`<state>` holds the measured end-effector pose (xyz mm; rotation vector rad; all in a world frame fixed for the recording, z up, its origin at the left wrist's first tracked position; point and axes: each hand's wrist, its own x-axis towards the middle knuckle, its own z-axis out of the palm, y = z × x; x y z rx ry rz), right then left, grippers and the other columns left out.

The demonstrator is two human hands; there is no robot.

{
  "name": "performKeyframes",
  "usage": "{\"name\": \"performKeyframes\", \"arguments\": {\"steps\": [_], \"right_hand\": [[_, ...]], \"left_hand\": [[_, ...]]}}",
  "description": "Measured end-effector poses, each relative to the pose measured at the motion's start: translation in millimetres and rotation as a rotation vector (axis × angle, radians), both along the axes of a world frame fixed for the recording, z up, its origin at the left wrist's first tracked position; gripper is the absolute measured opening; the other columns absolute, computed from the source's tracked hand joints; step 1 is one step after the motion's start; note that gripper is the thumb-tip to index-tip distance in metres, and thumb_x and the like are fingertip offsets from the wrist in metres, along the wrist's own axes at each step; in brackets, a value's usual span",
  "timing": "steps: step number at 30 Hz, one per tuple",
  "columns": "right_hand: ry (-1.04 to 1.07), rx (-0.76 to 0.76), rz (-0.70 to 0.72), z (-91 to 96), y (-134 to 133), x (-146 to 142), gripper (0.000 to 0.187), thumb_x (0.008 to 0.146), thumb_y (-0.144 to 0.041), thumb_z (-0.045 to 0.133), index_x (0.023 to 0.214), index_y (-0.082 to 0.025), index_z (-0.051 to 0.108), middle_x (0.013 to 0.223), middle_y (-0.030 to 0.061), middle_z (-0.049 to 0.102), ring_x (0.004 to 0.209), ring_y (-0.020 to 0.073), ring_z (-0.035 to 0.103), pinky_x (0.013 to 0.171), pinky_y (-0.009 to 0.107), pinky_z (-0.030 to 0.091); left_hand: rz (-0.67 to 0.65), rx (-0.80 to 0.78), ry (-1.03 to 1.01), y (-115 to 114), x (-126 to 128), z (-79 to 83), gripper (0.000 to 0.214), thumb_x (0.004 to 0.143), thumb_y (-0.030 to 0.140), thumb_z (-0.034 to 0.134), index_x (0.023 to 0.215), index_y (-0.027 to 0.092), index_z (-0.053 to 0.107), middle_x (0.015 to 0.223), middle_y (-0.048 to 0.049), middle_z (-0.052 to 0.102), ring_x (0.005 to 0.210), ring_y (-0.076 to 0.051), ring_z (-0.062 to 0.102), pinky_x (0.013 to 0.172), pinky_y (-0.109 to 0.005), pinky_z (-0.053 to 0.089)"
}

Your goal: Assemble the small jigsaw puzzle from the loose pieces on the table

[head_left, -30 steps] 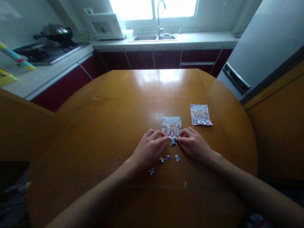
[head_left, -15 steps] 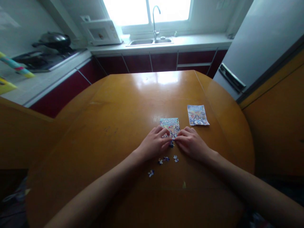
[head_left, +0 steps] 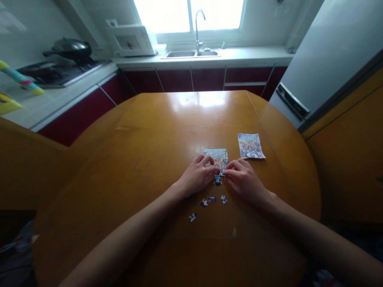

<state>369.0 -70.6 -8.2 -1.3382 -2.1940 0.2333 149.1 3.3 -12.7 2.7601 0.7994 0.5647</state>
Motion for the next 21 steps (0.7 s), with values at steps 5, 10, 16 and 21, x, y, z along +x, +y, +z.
{"name": "performKeyframes", "arguments": {"steps": [5,10,16,21], "right_hand": [[-0.065,-0.049,0.058,0.2,-11,-8,0.018,0.090,-0.014,0.059,0.095,-0.023,0.074,0.097,0.0078,0.064,0.094,0.0243,0.049,0.083,0.040,0.044],[-0.006,-0.041,0.053,0.4,-11,-9,0.025,0.089,-0.009,0.055,0.096,-0.025,0.074,0.096,0.0072,0.063,0.094,0.0234,0.049,0.082,0.039,0.043],[-0.027,-0.113,0.104,3.8,-13,-15,0.019,0.094,-0.018,0.055,0.088,-0.023,0.072,0.094,0.0077,0.061,0.092,0.0230,0.048,0.080,0.038,0.043],[0.078,-0.135,0.087,-2.6,-11,-16,0.028,0.089,-0.005,0.053,0.096,-0.024,0.073,0.099,0.0082,0.064,0.097,0.0232,0.051,0.084,0.039,0.047]], "left_hand": [[-0.044,0.069,0.101,1,3,5.5,0.023,0.094,0.017,0.059,0.111,0.027,0.070,0.123,-0.0078,0.055,0.114,-0.027,0.044,0.105,-0.046,0.043],[0.003,0.032,-0.008,10,2,7.4,0.029,0.092,0.009,0.056,0.111,0.026,0.070,0.120,-0.0069,0.057,0.112,-0.026,0.045,0.101,-0.044,0.046],[0.242,-0.015,-0.148,20,-35,17.4,0.023,0.094,0.010,0.052,0.100,0.021,0.071,0.105,-0.0078,0.060,0.103,-0.024,0.048,0.095,-0.044,0.048],[0.281,-0.083,-0.107,4,-62,21.0,0.010,0.092,0.019,0.062,0.093,0.022,0.071,0.100,-0.0057,0.060,0.099,-0.023,0.050,0.091,-0.044,0.049]]}}
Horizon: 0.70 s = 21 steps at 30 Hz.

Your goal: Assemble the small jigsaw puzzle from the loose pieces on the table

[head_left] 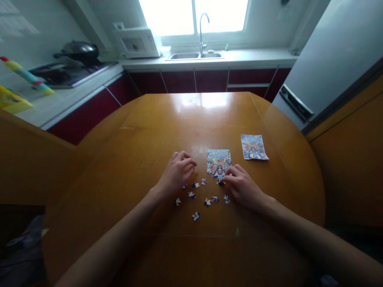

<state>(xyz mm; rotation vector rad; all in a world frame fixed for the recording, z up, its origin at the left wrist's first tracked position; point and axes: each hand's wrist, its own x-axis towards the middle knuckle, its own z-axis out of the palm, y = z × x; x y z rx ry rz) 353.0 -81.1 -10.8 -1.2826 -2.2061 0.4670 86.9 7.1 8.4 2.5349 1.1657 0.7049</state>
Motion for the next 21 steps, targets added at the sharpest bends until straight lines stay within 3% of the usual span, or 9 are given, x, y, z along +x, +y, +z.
{"name": "performKeyframes", "arguments": {"steps": [5,10,14,21], "right_hand": [[0.083,0.031,-0.083,-2.8,3,6,0.032,0.086,-0.002,0.051,0.095,-0.022,0.073,0.096,0.0083,0.064,0.095,0.0236,0.053,0.083,0.040,0.049],[0.146,0.074,-0.172,0.1,3,11,0.026,0.087,-0.008,0.053,0.094,-0.023,0.074,0.093,0.0089,0.065,0.093,0.0249,0.055,0.081,0.043,0.050],[0.154,0.074,-0.175,1.8,-1,9,0.022,0.088,-0.011,0.054,0.092,-0.022,0.074,0.093,0.0087,0.065,0.093,0.0246,0.055,0.082,0.043,0.050],[0.174,0.051,-0.144,5.7,-7,4,0.020,0.091,-0.011,0.055,0.092,-0.022,0.071,0.092,0.0077,0.065,0.092,0.0234,0.056,0.081,0.041,0.050]], "left_hand": [[0.013,-0.138,0.073,-22,-2,-2.0,0.006,0.087,0.027,0.071,0.091,0.023,0.074,0.101,-0.0055,0.061,0.098,-0.024,0.052,0.088,-0.044,0.049],[-0.001,-0.155,0.070,-36,7,-9.7,0.012,0.083,0.034,0.078,0.089,0.024,0.074,0.100,-0.0053,0.061,0.095,-0.024,0.051,0.084,-0.043,0.050],[0.031,-0.153,0.026,-42,16,-14.7,0.009,0.082,0.029,0.077,0.084,0.022,0.073,0.100,-0.0053,0.060,0.097,-0.025,0.051,0.085,-0.043,0.051],[-0.044,-0.200,-0.038,-41,27,-12.0,0.004,0.080,0.018,0.074,0.078,0.022,0.073,0.098,-0.0057,0.062,0.097,-0.024,0.052,0.087,-0.044,0.053]]}}
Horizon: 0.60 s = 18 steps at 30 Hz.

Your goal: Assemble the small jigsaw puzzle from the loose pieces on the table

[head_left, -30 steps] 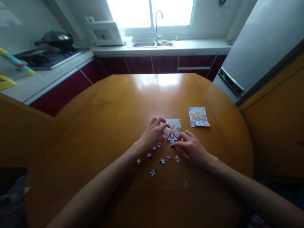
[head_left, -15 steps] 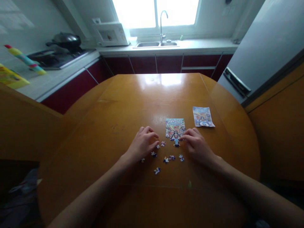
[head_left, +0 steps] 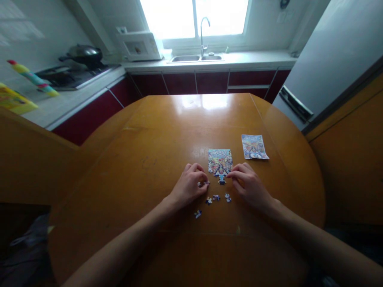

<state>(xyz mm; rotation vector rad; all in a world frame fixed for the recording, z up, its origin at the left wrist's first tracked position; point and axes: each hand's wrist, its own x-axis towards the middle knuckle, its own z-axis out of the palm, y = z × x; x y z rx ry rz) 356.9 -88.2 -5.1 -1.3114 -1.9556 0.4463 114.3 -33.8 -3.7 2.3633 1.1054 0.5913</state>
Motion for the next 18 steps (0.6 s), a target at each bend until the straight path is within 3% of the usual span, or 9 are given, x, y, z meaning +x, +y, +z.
{"name": "performKeyframes", "arguments": {"steps": [7,12,15,18], "right_hand": [[0.209,-0.097,0.150,4.8,-15,-7,0.013,0.090,-0.014,0.064,0.098,-0.023,0.069,0.100,0.0050,0.072,0.093,0.0188,0.067,0.083,0.037,0.056],[0.224,0.116,0.095,-2.4,-23,3,0.013,0.094,-0.016,0.061,0.100,-0.022,0.071,0.092,0.0062,0.070,0.082,0.0167,0.067,0.070,0.031,0.057],[0.138,0.228,0.023,-6.9,-24,16,0.013,0.093,-0.016,0.063,0.098,-0.022,0.073,0.087,0.0061,0.066,0.077,0.0160,0.063,0.064,0.030,0.054],[-0.015,0.298,-0.050,-9.4,-22,26,0.015,0.094,-0.014,0.060,0.097,-0.021,0.072,0.090,0.0072,0.066,0.080,0.0169,0.062,0.068,0.031,0.053]], "left_hand": [[-0.137,-0.014,-0.177,-6,29,15.4,0.014,0.077,0.013,0.076,0.086,0.024,0.074,0.107,-0.0048,0.063,0.107,-0.024,0.053,0.096,-0.046,0.051],[-0.256,-0.121,-0.266,2,52,22.4,0.010,0.079,0.017,0.077,0.086,0.023,0.074,0.103,-0.0037,0.064,0.107,-0.022,0.057,0.099,-0.045,0.049],[-0.323,-0.176,-0.296,13,59,18.1,0.008,0.085,0.023,0.074,0.093,0.022,0.073,0.107,-0.0046,0.067,0.107,-0.021,0.060,0.102,-0.044,0.048],[-0.242,-0.046,-0.223,24,60,6.7,0.012,0.094,0.023,0.063,0.101,0.022,0.073,0.108,-0.0048,0.071,0.106,-0.021,0.058,0.100,-0.044,0.047]]}}
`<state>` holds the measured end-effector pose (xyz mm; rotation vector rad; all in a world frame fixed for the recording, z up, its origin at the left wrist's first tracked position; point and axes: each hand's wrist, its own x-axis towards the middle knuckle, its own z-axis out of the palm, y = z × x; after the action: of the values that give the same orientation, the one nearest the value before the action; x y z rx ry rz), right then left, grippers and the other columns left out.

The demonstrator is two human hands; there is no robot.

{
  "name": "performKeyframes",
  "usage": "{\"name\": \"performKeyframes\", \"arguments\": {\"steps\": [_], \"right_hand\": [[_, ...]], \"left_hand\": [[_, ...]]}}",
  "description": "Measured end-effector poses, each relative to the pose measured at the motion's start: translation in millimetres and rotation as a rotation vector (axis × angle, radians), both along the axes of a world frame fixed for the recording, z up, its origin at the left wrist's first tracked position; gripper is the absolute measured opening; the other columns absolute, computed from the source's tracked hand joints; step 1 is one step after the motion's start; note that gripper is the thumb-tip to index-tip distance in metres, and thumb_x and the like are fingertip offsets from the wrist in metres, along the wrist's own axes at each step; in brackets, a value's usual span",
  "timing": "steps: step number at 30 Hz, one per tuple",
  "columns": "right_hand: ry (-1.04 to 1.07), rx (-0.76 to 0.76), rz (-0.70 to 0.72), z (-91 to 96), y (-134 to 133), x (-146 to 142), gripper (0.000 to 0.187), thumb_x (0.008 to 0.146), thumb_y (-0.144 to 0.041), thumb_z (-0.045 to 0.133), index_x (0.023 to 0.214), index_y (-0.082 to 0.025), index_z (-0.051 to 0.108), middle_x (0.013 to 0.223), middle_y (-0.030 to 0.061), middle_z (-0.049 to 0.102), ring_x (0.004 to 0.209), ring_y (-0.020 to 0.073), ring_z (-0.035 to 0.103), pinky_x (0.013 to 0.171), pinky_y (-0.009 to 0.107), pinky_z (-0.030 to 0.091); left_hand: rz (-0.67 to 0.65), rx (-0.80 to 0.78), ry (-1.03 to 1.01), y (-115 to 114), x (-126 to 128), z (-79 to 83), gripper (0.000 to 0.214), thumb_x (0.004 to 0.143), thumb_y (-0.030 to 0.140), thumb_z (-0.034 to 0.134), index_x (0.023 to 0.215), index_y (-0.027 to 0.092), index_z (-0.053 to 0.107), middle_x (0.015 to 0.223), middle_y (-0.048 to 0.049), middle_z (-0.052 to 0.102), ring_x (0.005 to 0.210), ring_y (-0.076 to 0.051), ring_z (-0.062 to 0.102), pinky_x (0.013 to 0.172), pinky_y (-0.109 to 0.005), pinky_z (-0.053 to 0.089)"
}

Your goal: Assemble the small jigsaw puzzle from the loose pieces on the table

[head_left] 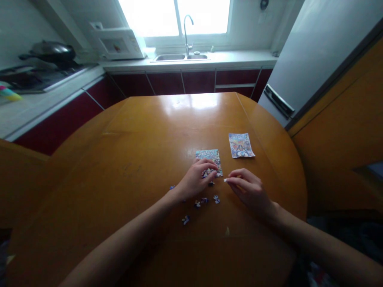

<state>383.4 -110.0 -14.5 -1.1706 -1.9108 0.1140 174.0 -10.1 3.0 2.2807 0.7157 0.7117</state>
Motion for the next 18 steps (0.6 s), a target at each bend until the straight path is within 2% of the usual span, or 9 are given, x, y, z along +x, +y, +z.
{"name": "performKeyframes", "arguments": {"steps": [3,6,13,18], "right_hand": [[-0.146,0.035,-0.024,-1.5,6,2,0.016,0.095,-0.011,0.056,0.095,-0.017,0.071,0.087,0.0079,0.066,0.080,0.0174,0.060,0.070,0.031,0.051],[-0.276,0.027,-0.028,-4.2,13,-3,0.018,0.096,-0.010,0.053,0.091,-0.015,0.070,0.086,0.0087,0.066,0.079,0.0184,0.057,0.070,0.032,0.049],[-0.388,-0.043,-0.009,-12.7,18,-11,0.021,0.098,-0.012,0.052,0.089,-0.015,0.070,0.083,0.0079,0.064,0.078,0.0185,0.054,0.071,0.032,0.047],[-0.380,0.020,-0.018,-9.6,15,-10,0.018,0.097,-0.010,0.054,0.097,-0.012,0.071,0.083,0.0088,0.064,0.077,0.0191,0.053,0.070,0.032,0.044]], "left_hand": [[-0.007,0.212,0.129,6,-3,-10.7,0.021,0.096,0.016,0.055,0.105,0.023,0.073,0.118,-0.0026,0.071,0.106,-0.023,0.052,0.100,-0.043,0.046],[-0.089,0.307,0.236,6,-7,-14.4,0.031,0.095,0.009,0.052,0.111,0.025,0.073,0.126,0.0012,0.069,0.106,-0.023,0.050,0.103,-0.042,0.044],[-0.115,0.324,0.287,8,-10,-16.2,0.036,0.093,0.009,0.052,0.116,0.029,0.072,0.125,0.0041,0.070,0.104,-0.022,0.049,0.102,-0.041,0.043],[-0.125,0.324,0.263,8,-11,-19.4,0.038,0.093,0.008,0.051,0.118,0.027,0.071,0.126,0.0046,0.069,0.104,-0.022,0.049,0.103,-0.040,0.042]]}}
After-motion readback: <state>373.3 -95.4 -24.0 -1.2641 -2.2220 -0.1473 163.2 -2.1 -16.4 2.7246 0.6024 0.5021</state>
